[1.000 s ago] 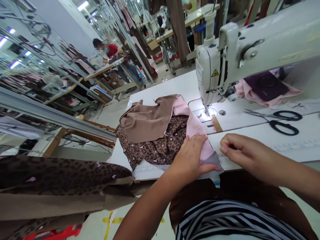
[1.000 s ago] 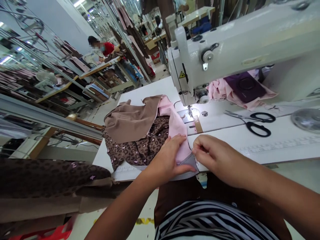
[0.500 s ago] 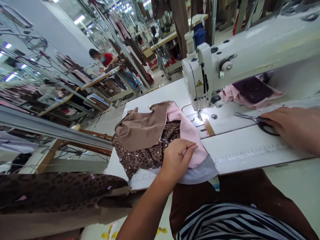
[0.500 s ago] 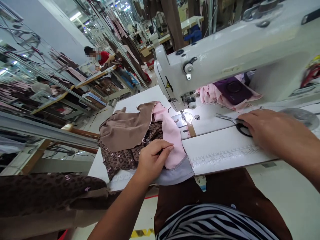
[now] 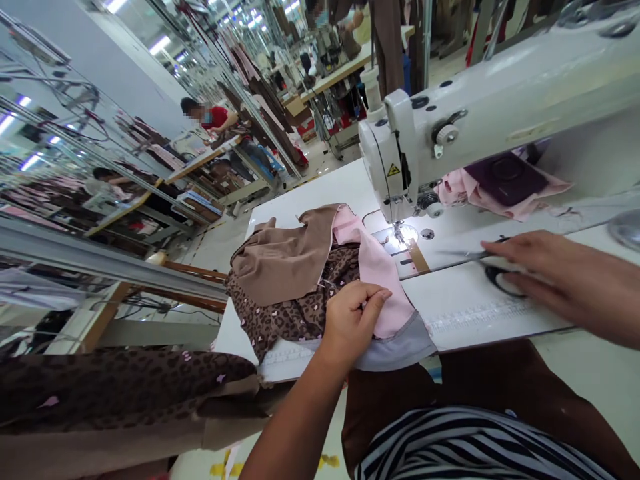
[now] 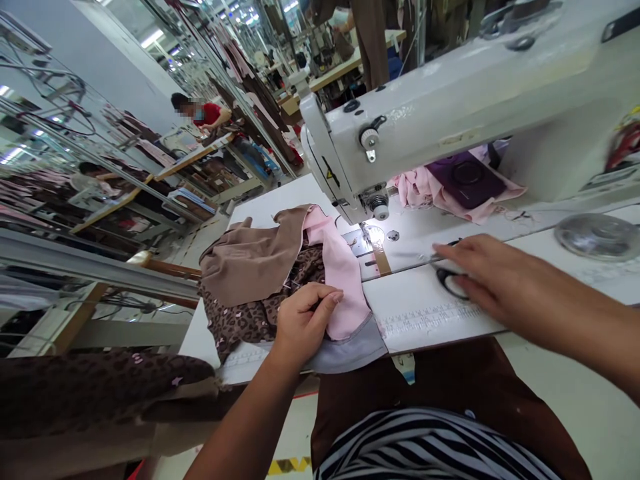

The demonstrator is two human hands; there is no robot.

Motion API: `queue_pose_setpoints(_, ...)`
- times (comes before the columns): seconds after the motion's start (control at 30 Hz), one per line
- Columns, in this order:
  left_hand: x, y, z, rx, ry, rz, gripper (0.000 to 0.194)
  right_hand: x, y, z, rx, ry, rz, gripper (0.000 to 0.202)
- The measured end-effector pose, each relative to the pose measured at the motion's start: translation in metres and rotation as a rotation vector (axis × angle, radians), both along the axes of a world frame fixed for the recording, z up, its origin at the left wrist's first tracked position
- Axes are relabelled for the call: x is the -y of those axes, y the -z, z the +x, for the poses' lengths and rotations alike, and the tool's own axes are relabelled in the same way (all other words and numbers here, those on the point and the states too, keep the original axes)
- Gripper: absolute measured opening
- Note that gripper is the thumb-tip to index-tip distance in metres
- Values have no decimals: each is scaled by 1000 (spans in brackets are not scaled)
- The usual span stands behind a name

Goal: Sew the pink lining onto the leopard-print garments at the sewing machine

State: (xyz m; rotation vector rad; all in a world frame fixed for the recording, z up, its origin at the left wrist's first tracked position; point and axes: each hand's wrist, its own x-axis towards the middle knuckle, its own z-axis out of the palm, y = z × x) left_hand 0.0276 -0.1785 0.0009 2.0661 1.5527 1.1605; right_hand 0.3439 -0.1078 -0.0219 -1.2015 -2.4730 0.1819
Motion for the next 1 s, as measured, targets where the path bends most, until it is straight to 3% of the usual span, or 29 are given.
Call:
queue_pose_setpoints(0.1, 0, 0, 0, 8, 2, -1, 25, 19, 2, -20, -96, -217, 58, 42)
queue_pose_setpoints(0.3, 1, -1, 1, 12, 9, 43, 26, 27, -4, -38, -24, -325, 250, 40)
queue_pose_setpoints(0.53, 0, -2, 1, -23, 48, 112, 26, 29, 2, -51, 48, -297, 264, 43)
queue_pose_setpoints(0.67, 3, -6, 2, -73, 89, 175, 26, 33, 3, -52, -23, -302, 240, 54)
queue_pose_setpoints(0.77, 17, -12, 16, -147, 303, 210, 25, 27, 2, -44, -44, -286, 173, 50)
queue_pose_setpoints(0.9, 37, -23, 42, -474, 865, 15, 28, 1, 1, -24, 110, 20, 88, 40)
queue_pose_setpoints(0.97, 36, -26, 45, -568, 986, -36, 23, -16, -1, -12, 201, 181, 74, 40)
queue_pose_setpoints(1.0, 32, -27, 42, -564, 972, -40, 22, -24, -3, -6, 220, 239, 66, 39)
